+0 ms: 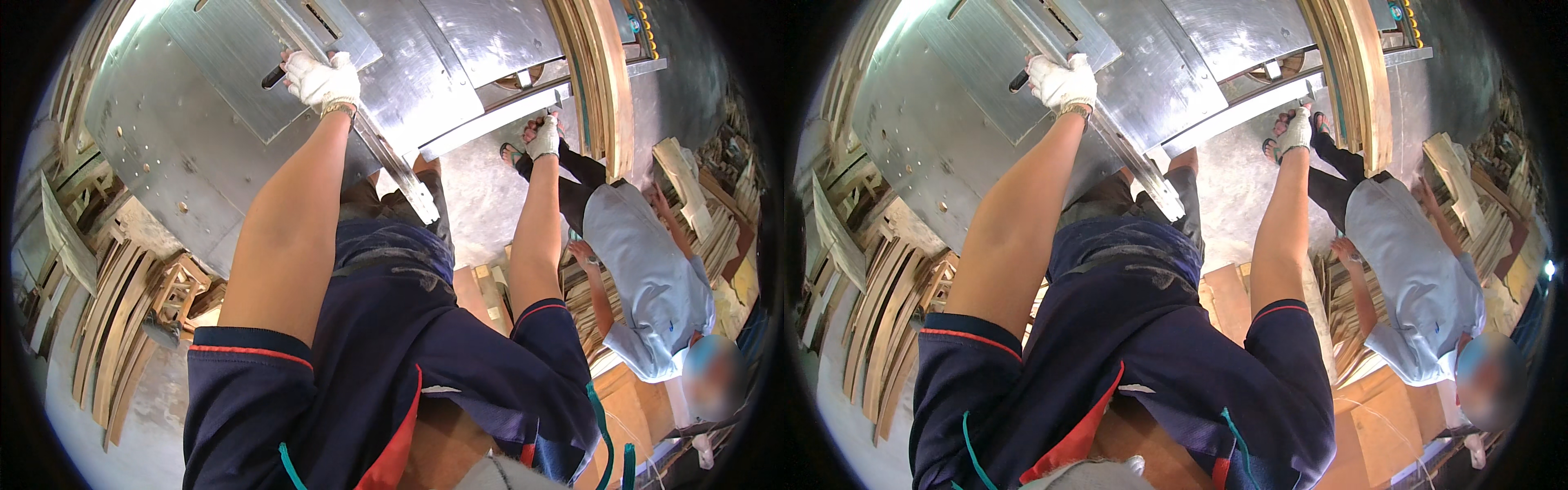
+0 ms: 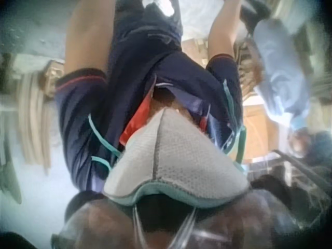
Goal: The person selects wooden planks from a pile, carries them to a table saw, and cuts them into smaller pieces. The person uses a push stick to guide the wood through the saw blade and stacks the cut pieces nearby.
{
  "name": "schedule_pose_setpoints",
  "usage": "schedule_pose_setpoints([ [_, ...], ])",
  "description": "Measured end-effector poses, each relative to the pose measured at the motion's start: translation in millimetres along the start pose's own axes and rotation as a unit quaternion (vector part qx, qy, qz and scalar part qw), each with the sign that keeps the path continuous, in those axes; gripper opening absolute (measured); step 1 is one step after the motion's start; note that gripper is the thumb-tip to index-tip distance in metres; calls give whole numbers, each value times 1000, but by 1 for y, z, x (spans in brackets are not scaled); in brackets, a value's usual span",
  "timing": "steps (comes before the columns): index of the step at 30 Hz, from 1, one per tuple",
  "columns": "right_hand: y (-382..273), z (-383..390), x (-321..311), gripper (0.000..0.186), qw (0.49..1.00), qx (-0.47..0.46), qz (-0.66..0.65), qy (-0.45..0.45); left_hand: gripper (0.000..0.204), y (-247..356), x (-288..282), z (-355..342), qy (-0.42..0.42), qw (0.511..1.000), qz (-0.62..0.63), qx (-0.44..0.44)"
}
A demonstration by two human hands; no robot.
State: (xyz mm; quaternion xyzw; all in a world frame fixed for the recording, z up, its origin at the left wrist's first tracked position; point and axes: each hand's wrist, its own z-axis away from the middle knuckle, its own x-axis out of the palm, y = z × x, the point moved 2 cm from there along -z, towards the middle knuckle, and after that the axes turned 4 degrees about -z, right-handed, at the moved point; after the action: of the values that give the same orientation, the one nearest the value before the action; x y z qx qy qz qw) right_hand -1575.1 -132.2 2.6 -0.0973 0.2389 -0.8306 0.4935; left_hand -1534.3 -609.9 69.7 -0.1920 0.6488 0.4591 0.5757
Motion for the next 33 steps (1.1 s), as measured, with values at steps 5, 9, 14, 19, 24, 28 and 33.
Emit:
schedule_pose_setpoints([
  [5, -1, 0, -2, 56, 1000, 4, 11, 9, 70, -1, 3, -1, -6, 1000, -12, 6],
  [9, 0, 3, 2, 56, 1000, -1, 14, 4, 71, 0, 2, -1, -26, 1000, -15, -6],
  [14, 10, -6, 1, 54, 997, -54, -47, 7, 74, -2, 1, 0, -16, 999, 31, 14],
  [19, 81, -34, -17, 71, 976, -42, -212, -17, 80, -97, -24, 20, -72, 971, 22, 225],
  [24, 192, -39, 11, 61, 997, 52, 3, -54, 75, -167, -59, 51, -48, 951, -162, 260],
  [28, 238, 5, 92, 51, 990, 18, 71, -121, 77, -163, -65, 51, -48, 945, -189, 264],
  [33, 261, -3, 107, 49, 987, 51, -3, -149, 79, -158, -65, 46, -63, 944, -182, 269],
])
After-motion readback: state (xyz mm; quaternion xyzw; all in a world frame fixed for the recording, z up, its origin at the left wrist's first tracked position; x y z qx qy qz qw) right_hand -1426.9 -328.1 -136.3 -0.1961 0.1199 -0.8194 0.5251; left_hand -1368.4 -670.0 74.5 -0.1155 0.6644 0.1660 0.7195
